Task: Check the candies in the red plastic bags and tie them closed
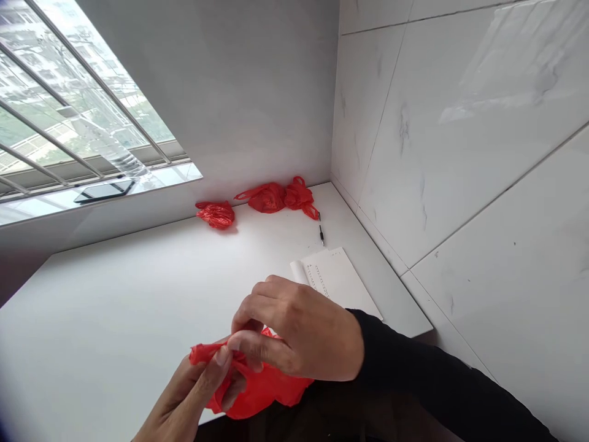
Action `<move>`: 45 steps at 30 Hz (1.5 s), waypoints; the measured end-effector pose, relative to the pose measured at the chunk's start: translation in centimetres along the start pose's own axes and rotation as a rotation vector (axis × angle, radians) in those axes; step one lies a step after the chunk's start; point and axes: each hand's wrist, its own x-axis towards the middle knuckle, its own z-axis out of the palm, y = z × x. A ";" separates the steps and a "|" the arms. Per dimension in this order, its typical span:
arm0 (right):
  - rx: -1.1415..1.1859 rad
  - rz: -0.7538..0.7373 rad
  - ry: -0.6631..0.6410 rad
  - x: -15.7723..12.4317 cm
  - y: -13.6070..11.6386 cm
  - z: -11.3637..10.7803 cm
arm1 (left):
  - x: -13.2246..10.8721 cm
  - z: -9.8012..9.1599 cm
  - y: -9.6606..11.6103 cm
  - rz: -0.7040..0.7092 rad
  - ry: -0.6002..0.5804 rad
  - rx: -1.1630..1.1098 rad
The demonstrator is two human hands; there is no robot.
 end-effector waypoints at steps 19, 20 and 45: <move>0.422 0.446 -0.209 -1.2 4.6 4.3 | 3.0 -2.1 -5.6 0.931 0.115 0.647; 0.453 0.427 -0.244 -1.2 4.8 4.5 | 3.0 -2.2 -5.8 0.978 0.115 0.670; 0.329 0.506 0.067 -4.7 10.6 11.3 | 4.3 2.2 -13.9 -0.144 0.549 -0.383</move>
